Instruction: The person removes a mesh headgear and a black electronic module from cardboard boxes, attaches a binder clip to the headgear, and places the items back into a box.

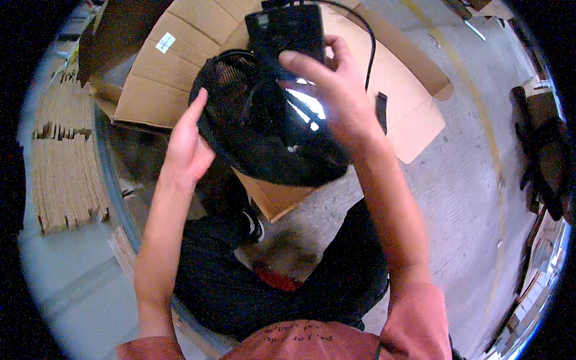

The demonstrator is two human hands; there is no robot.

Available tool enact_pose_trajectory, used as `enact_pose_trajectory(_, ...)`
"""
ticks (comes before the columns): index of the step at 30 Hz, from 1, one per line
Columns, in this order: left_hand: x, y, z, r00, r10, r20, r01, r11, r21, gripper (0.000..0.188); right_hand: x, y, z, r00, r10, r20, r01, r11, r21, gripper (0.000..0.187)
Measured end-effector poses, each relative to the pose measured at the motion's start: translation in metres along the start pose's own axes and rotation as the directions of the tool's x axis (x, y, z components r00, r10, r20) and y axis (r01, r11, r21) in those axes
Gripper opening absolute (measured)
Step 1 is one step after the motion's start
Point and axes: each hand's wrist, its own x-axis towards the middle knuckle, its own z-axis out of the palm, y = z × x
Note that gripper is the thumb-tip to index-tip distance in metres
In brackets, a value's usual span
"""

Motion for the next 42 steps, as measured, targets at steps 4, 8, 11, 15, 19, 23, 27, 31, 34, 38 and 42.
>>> enact_pose_trajectory(4, 0.014, 0.005, -0.014, 0.997, 0.030, 0.069, -0.036, 0.997, 0.075, 0.046, -0.001, 0.015, 0.000, 0.997, 0.056, 0.049, -0.028, 0.893, -0.449, 0.063)
enact_pose_trajectory(8, 0.025, 0.006, -0.019, 0.998, 0.013, 0.069, -0.022, 0.991, 0.131, 0.049, 0.000, 0.054, 0.002, 0.981, -0.183, 0.072, 0.195, 0.871, -0.450, 0.065)
enact_pose_trajectory(11, 0.034, 0.025, -0.039, 0.992, -0.007, 0.124, -0.025, 0.965, 0.261, 0.050, -0.003, 0.065, 0.025, 0.995, -0.089, -0.044, 0.071, 0.949, -0.308, 0.067)
enact_pose_trajectory(15, 0.034, 0.029, -0.050, 0.993, -0.024, 0.115, -0.004, 0.972, 0.233, 0.045, -0.004, 0.080, 0.037, 0.998, -0.018, -0.060, -0.007, 0.920, -0.392, 0.069)
enact_pose_trajectory(19, 0.033, 0.034, -0.065, 0.977, -0.073, 0.200, 0.049, 0.991, 0.125, 0.047, -0.005, 0.081, 0.049, 1.000, 0.002, -0.002, -0.003, 0.854, -0.520, 0.067)
enact_pose_trajectory(23, 0.037, 0.035, -0.072, 0.982, -0.045, 0.181, 0.025, 0.994, 0.111, 0.049, -0.001, 0.086, 0.062, 1.000, -0.030, -0.005, 0.023, 0.853, -0.521, 0.068)
enact_pose_trajectory(27, 0.035, 0.036, -0.068, 0.975, -0.091, 0.202, 0.069, 0.991, 0.113, 0.046, -0.002, 0.095, 0.064, 0.996, -0.075, 0.040, 0.085, 0.890, -0.449, 0.069)
enact_pose_trajectory(31, 0.029, 0.027, -0.067, 0.984, 0.082, 0.159, -0.143, 0.892, 0.428, 0.043, 0.002, 0.091, 0.070, 0.995, -0.015, 0.100, 0.080, 0.723, -0.687, 0.069)
enact_pose_trajectory(34, 0.031, 0.029, -0.065, 0.984, 0.085, 0.155, -0.150, 0.863, 0.482, 0.047, 0.008, 0.085, 0.066, 0.984, 0.072, 0.164, 0.082, 0.632, -0.770, 0.071)
enact_pose_trajectory(38, 0.039, 0.030, -0.063, 0.986, 0.074, 0.146, -0.140, 0.846, 0.515, 0.046, 0.019, 0.095, 0.049, 0.983, 0.101, 0.156, -0.001, 0.843, -0.537, 0.069)
enact_pose_trajectory(42, 0.038, 0.032, -0.057, 0.982, 0.150, 0.118, -0.190, 0.840, 0.508, 0.045, 0.009, 0.092, 0.060, 0.981, 0.196, -0.005, -0.196, 0.980, -0.036, 0.065)
